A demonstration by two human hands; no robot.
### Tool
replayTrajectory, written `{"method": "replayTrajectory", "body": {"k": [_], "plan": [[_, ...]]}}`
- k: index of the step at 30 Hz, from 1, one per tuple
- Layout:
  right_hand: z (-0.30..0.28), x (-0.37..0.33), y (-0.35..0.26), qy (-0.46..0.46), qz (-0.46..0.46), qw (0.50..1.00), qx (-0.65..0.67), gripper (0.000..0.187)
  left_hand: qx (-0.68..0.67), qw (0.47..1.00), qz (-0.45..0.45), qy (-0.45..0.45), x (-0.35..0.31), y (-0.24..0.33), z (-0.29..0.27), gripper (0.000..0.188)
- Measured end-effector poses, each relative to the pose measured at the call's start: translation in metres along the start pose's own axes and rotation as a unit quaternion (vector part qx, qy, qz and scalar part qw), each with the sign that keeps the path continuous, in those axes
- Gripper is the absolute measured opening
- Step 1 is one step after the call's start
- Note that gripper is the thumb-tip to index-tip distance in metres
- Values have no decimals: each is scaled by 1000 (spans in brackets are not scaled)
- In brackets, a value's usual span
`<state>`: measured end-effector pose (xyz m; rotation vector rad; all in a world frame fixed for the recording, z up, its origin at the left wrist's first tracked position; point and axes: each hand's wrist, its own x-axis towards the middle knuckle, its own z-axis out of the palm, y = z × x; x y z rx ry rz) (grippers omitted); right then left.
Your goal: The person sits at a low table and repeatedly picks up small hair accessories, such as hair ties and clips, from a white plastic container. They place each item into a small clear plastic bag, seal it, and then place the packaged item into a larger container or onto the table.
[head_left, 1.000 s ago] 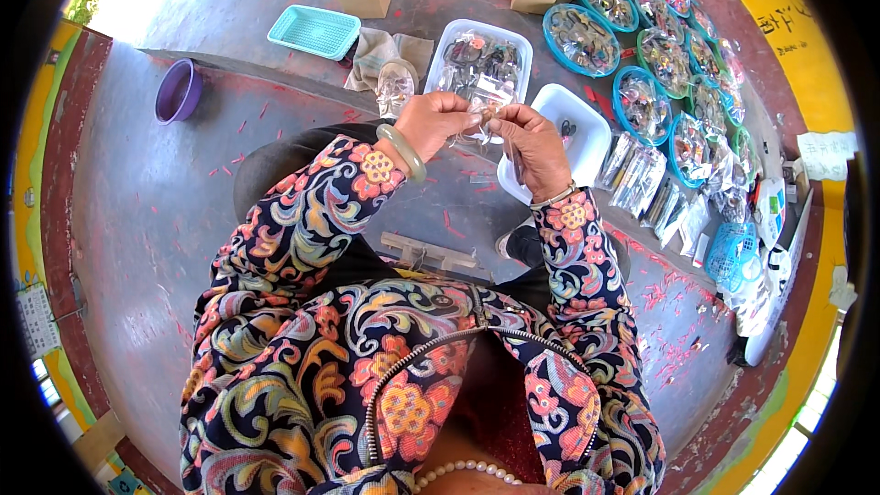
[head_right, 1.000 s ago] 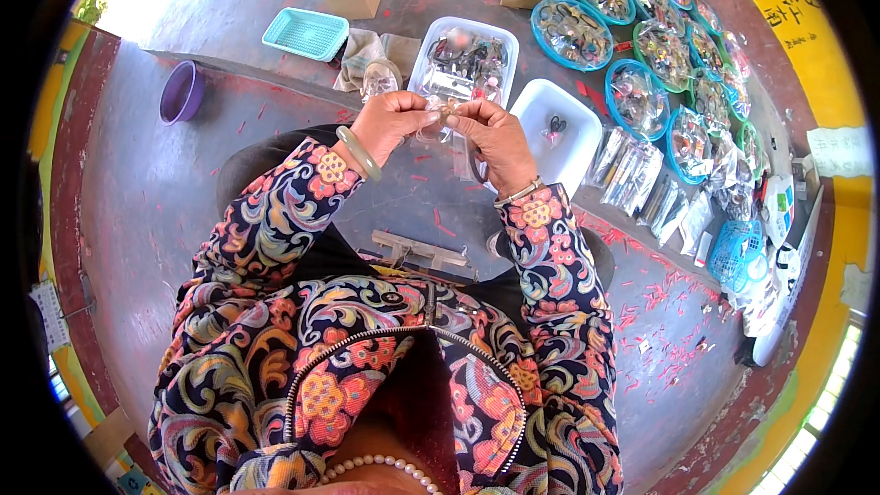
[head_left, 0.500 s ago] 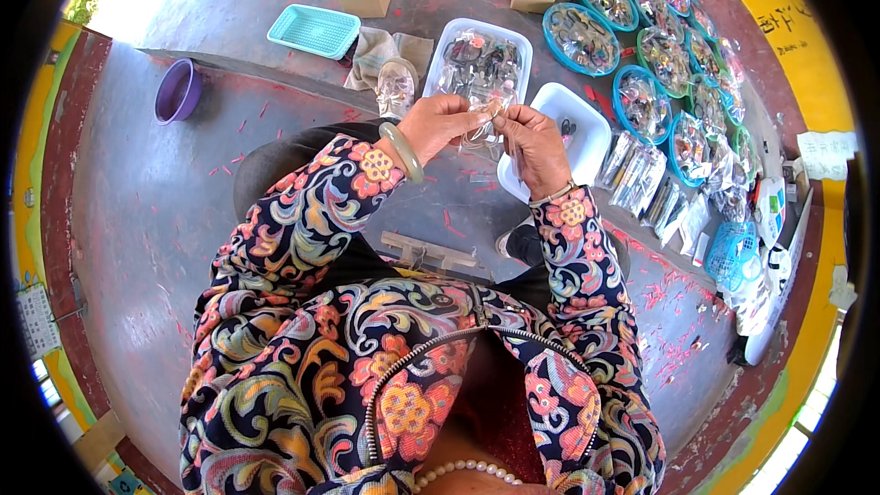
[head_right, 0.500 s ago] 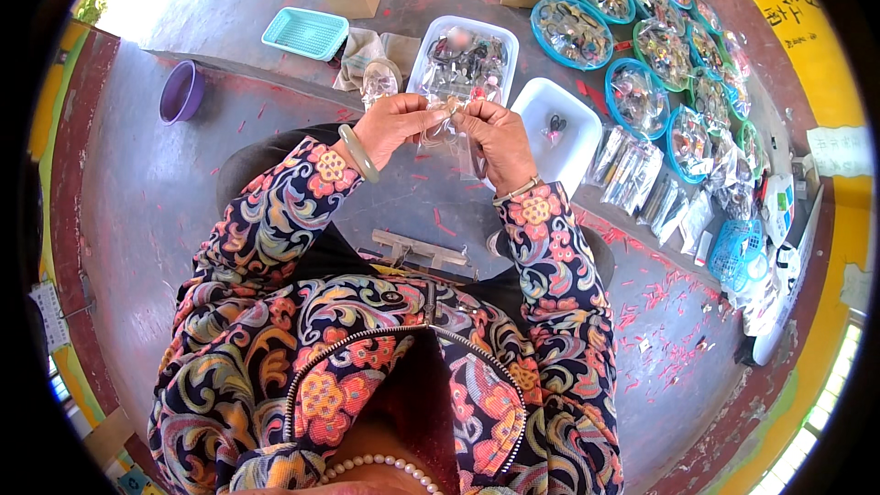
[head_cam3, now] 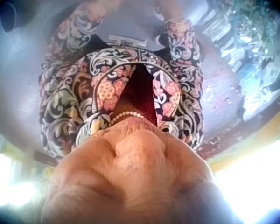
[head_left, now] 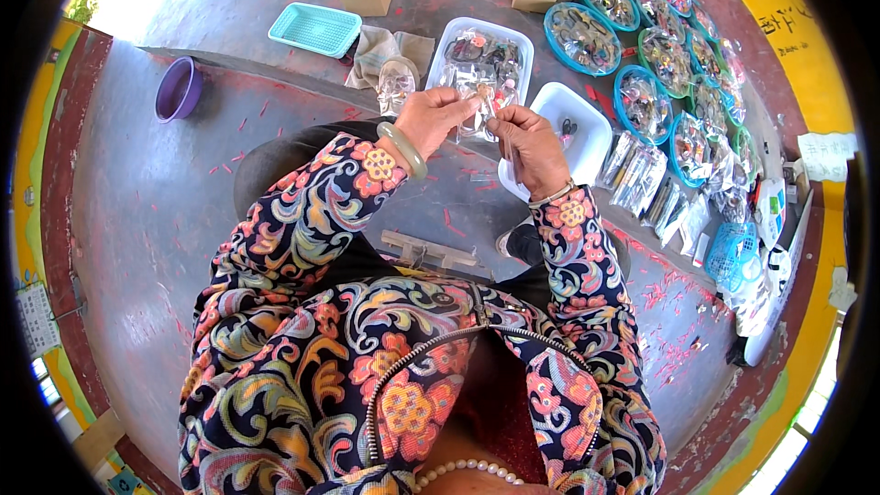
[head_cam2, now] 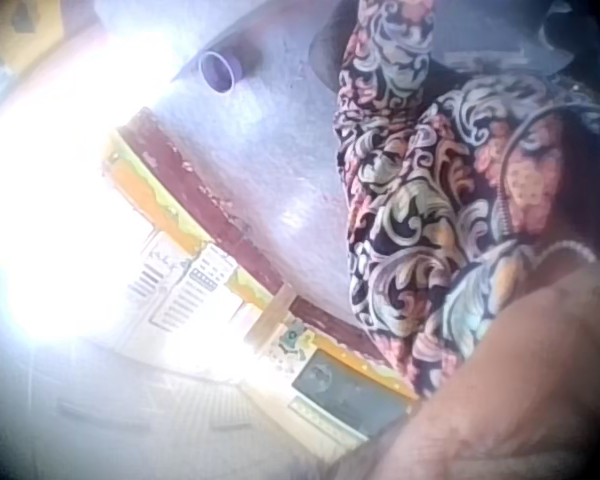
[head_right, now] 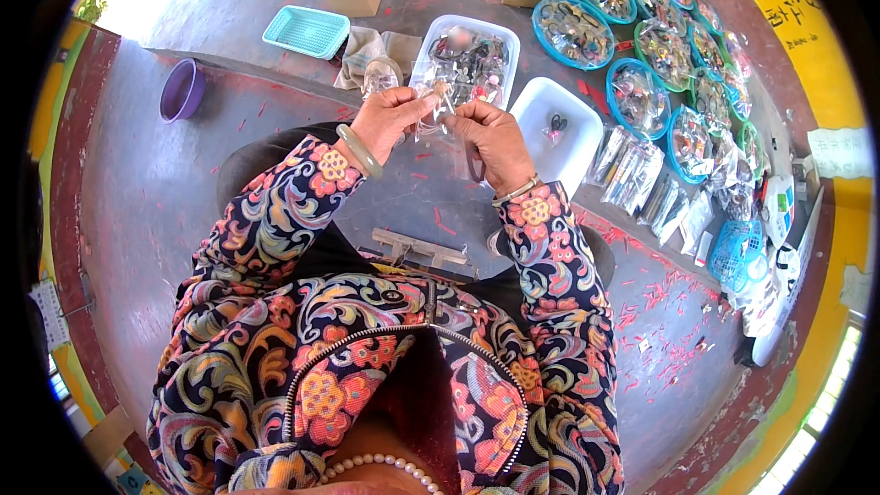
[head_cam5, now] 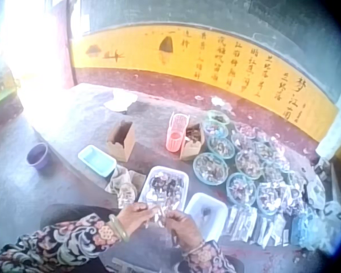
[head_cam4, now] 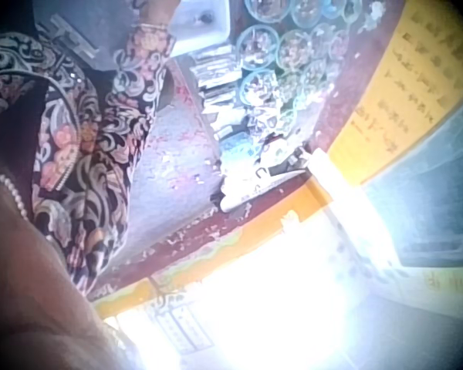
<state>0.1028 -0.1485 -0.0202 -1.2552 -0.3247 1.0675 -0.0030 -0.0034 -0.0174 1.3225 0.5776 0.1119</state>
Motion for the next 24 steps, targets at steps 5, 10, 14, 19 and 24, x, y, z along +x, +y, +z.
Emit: {"method": "replayTrajectory", "body": {"k": [5,10,14,19,24], "plan": [[1,1,-1,-5,-14,1000,20,8,-43,999,-14,-14,-2,3,1,20],[2,-3,-6,-5,-29,997,-65,10,-99,994,-30,-36,-3,6,2,26],[6,-4,-9,24,-31,998,-51,9,-116,992,-18,-37,-5,7,1,25],[6,-3,-8,31,-41,999,-14,8,-74,997,-5,-30,-5,5,2,24],[3,-4,-3,44,-47,997,35,5,-66,997,-2,-44,-6,8,3,24]]}}
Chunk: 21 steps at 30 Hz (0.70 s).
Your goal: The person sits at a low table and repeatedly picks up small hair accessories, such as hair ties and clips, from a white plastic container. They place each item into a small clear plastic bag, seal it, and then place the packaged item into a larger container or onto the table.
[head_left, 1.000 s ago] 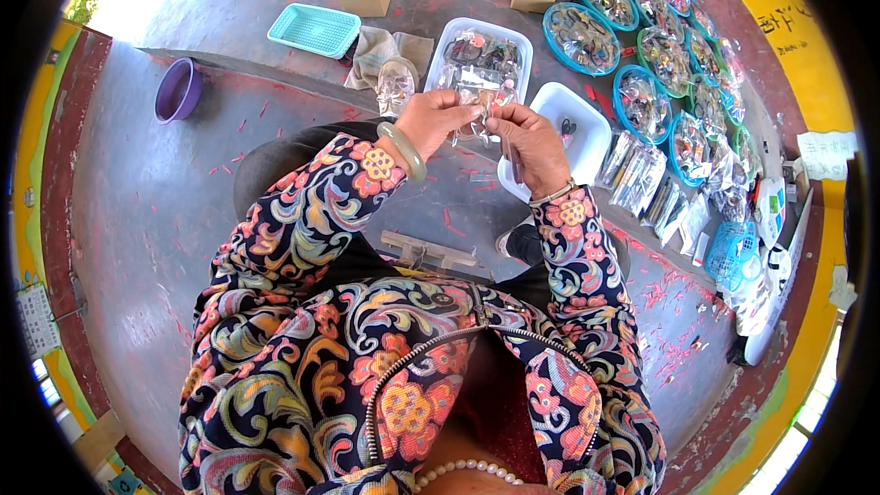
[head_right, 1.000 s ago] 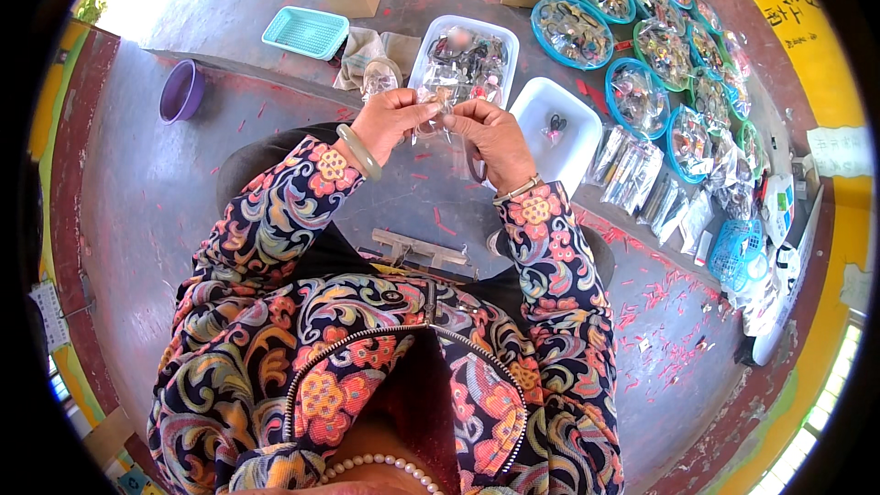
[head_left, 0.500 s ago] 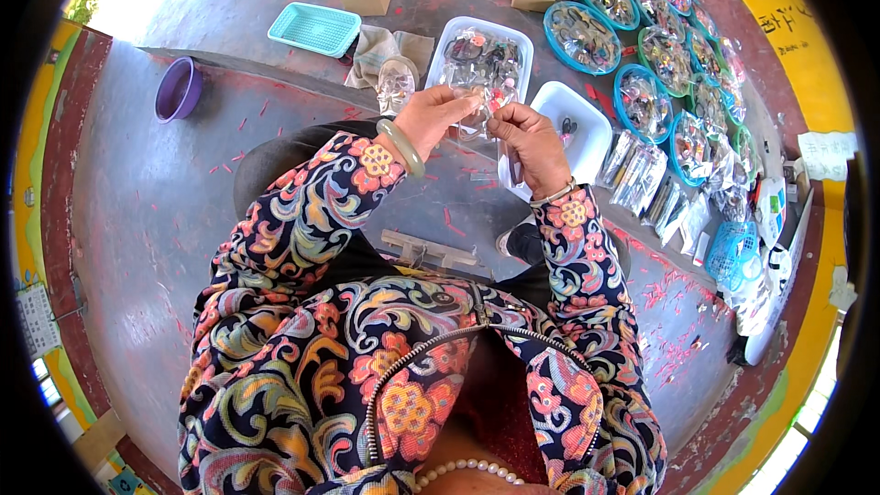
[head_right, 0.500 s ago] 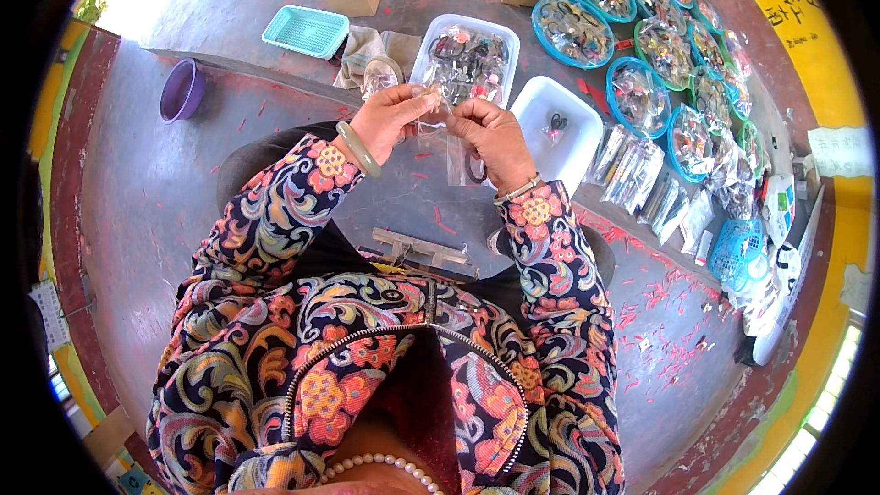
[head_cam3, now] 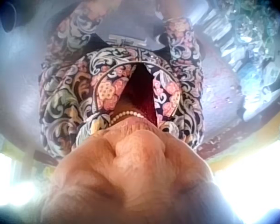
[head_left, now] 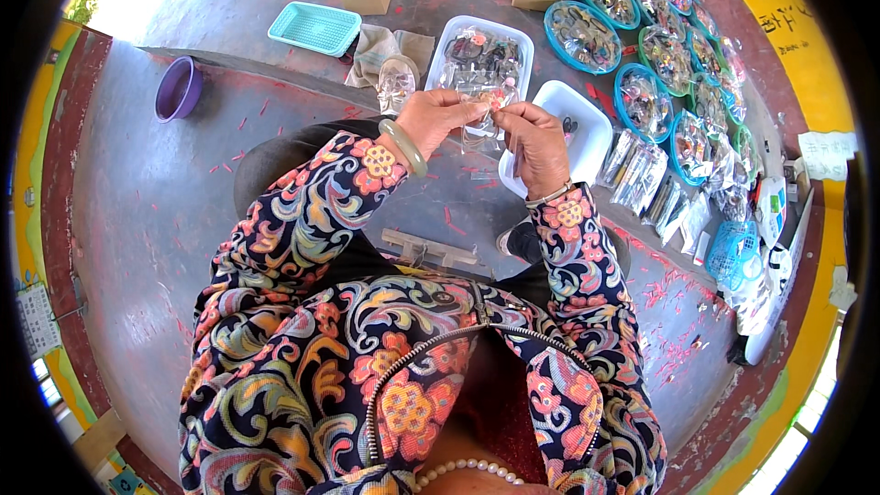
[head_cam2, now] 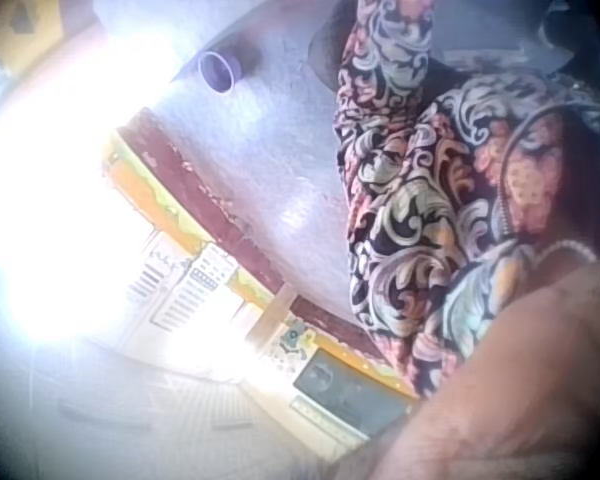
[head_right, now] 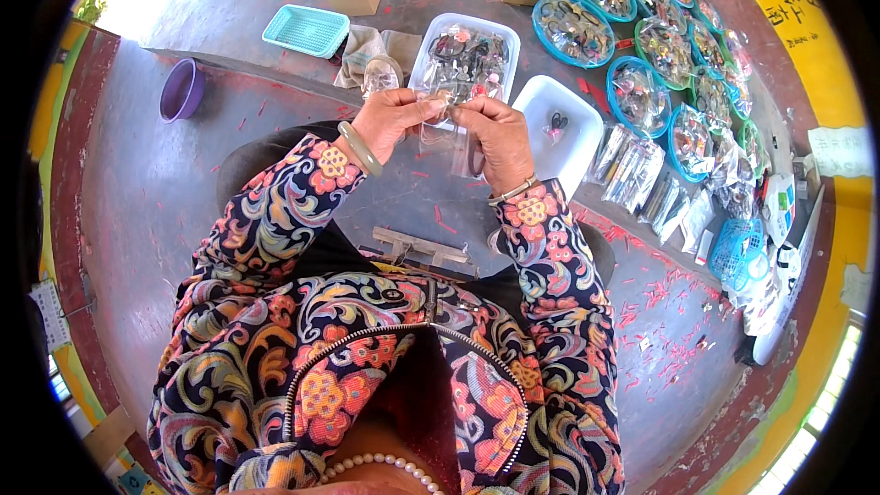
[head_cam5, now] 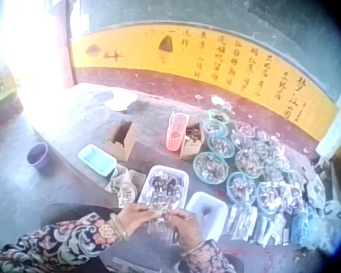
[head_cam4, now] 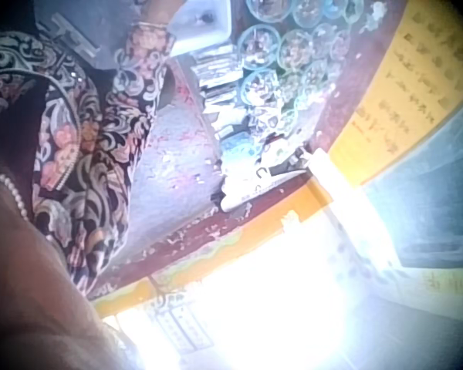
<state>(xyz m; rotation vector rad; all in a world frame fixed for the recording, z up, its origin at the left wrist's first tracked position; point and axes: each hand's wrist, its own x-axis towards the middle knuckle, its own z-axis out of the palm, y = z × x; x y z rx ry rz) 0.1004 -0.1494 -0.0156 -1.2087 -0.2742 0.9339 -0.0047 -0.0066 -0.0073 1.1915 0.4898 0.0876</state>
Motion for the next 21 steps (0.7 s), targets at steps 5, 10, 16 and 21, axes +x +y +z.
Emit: {"method": "replayTrajectory", "body": {"k": [5,10,16,21], "plan": [[4,-2,3,22,-35,999,36,6,-64,997,-27,-21,1,-3,0,26],[8,-6,6,58,-127,989,-42,5,-147,983,-101,-37,-4,4,3,20],[13,-3,5,26,-60,993,99,5,-191,976,-79,-72,-1,-2,-4,19],[10,-4,4,9,-41,991,130,4,-229,968,-56,-81,-4,1,0,21]]}}
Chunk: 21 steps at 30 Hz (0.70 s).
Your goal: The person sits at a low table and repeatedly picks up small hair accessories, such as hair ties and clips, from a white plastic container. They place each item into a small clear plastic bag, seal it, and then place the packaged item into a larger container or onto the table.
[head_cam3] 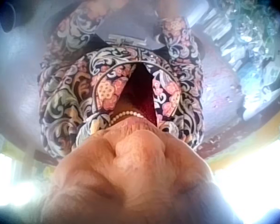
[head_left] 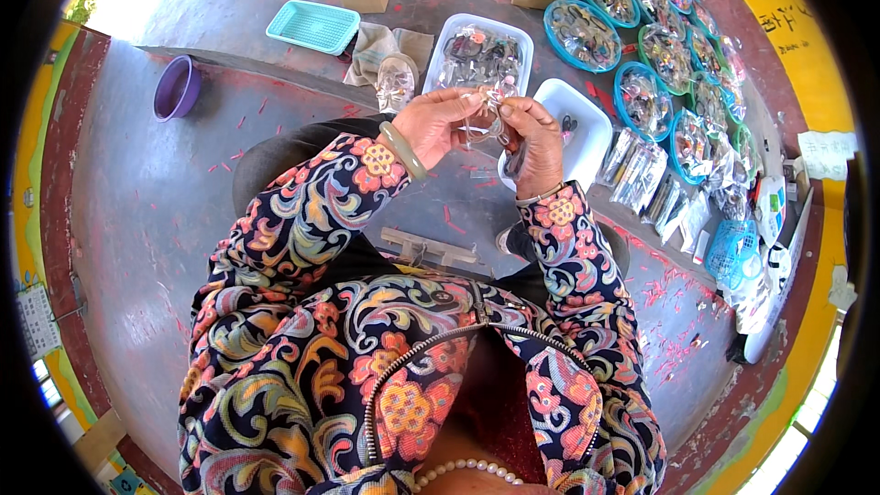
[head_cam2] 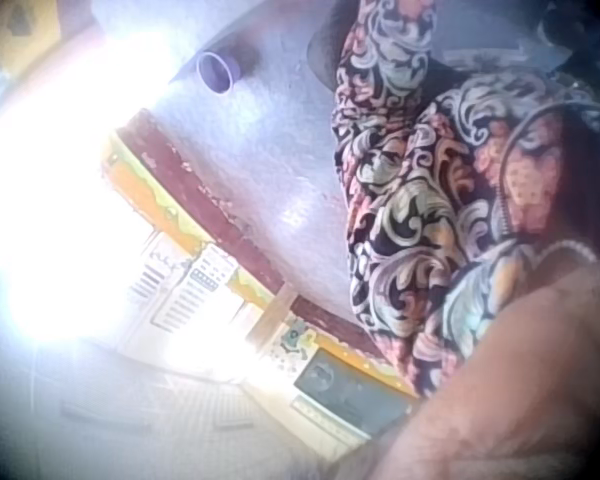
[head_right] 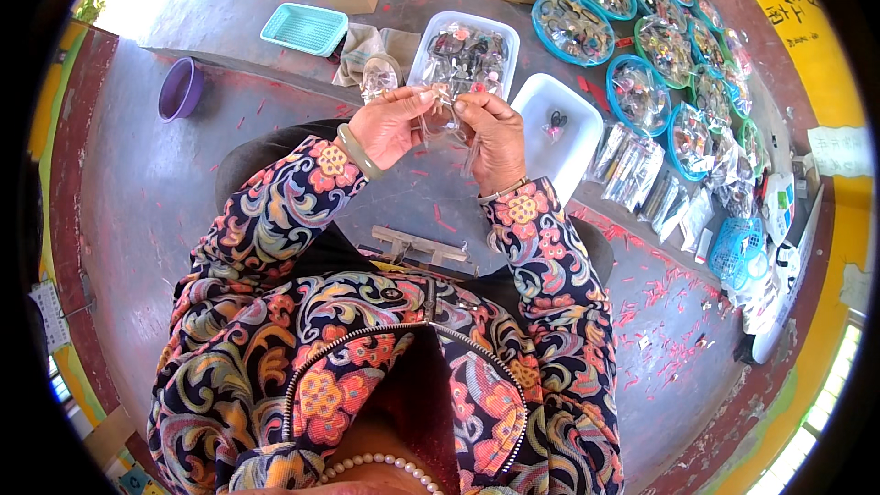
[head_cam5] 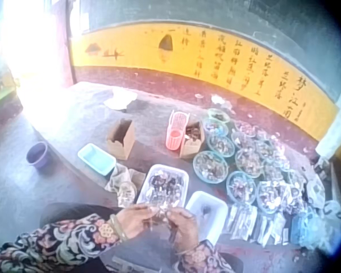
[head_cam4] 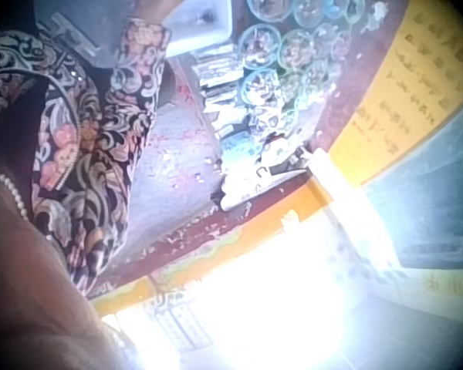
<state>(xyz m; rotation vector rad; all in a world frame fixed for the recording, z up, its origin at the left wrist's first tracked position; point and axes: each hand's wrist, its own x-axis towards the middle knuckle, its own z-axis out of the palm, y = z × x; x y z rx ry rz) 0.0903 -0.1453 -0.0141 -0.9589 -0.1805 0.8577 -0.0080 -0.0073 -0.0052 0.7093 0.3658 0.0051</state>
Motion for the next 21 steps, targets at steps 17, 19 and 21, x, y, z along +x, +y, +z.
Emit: {"method": "replayTrajectory", "body": {"k": [17,19,21], "plan": [[-2,9,-10,-54,-85,937,-334,6,256,964,64,26,6,0,-6,23],[-4,10,-14,-72,-73,935,-338,6,228,972,35,29,4,3,-2,23],[-6,10,-17,-84,-29,950,-300,6,192,980,21,38,2,3,1,23]]}}
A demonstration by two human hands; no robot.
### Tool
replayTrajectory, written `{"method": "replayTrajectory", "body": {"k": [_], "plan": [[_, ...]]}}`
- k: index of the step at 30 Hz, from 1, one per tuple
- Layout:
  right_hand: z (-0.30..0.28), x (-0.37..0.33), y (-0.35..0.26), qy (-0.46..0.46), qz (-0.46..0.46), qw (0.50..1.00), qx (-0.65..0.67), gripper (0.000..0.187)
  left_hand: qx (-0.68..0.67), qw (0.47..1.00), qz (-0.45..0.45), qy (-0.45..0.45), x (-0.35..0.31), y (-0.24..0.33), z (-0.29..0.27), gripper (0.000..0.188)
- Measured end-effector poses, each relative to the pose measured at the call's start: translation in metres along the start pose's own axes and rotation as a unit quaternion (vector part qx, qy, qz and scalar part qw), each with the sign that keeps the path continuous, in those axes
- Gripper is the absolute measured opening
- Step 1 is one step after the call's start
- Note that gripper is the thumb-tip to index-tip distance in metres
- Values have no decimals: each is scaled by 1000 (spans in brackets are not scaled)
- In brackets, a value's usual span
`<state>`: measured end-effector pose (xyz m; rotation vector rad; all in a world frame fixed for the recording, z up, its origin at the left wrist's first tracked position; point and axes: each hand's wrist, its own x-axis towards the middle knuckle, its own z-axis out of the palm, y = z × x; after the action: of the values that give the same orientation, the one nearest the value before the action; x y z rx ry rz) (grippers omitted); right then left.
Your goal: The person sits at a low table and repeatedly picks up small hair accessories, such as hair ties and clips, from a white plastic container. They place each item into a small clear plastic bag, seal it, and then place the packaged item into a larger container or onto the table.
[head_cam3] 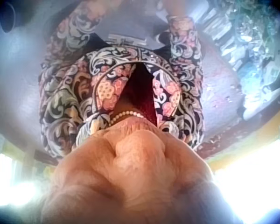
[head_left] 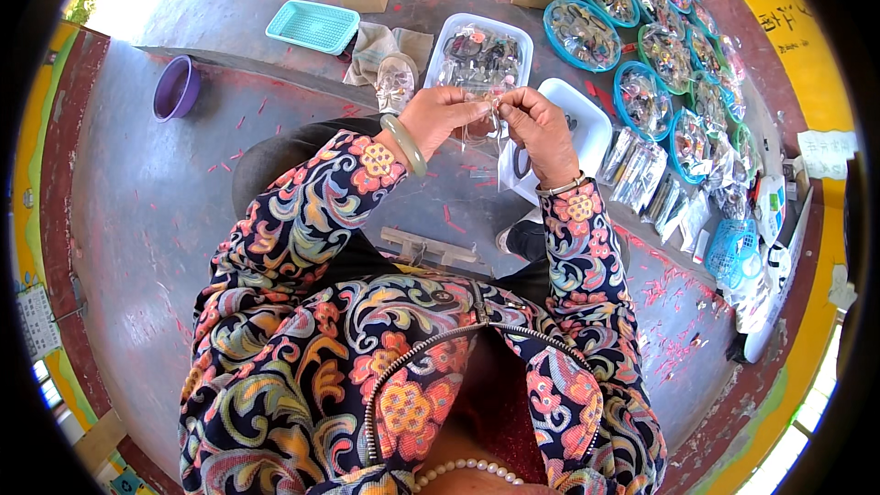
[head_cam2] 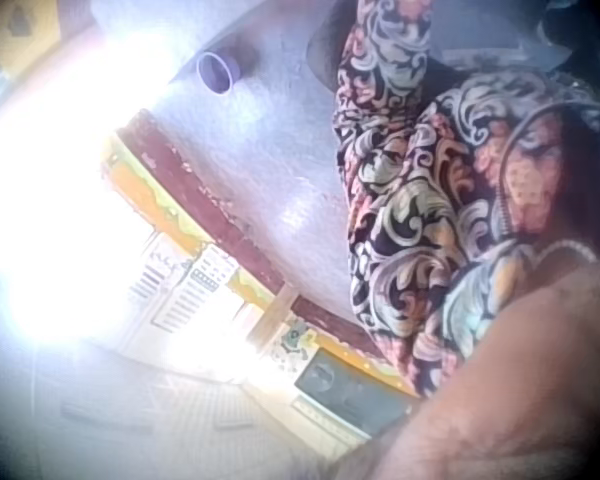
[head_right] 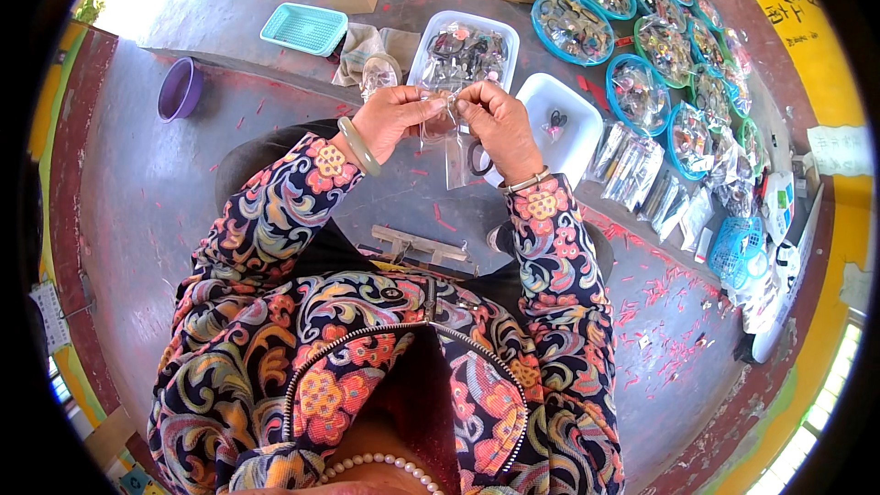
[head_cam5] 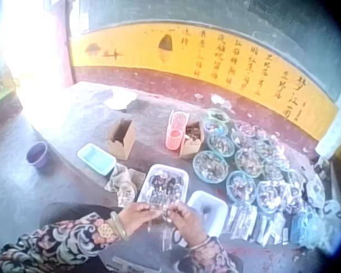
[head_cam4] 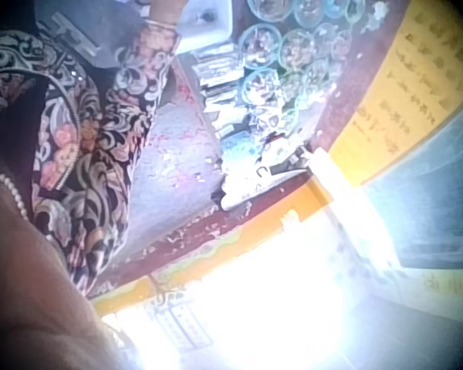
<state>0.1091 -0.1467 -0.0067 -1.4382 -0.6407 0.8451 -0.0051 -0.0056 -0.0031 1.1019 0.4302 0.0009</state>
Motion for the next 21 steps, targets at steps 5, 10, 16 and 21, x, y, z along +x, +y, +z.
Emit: {"method": "replayTrajectory", "body": {"k": [5,10,16,21], "plan": [[2,2,6,-9,48,989,138,7,-9,999,-35,17,0,1,-4,23],[5,2,6,11,52,982,180,7,16,999,-34,31,1,2,-4,22],[3,2,12,20,38,982,184,5,-8,994,-65,88,2,2,-4,19],[10,1,7,23,63,977,200,6,13,996,4,91,4,-2,-9,13]]}}
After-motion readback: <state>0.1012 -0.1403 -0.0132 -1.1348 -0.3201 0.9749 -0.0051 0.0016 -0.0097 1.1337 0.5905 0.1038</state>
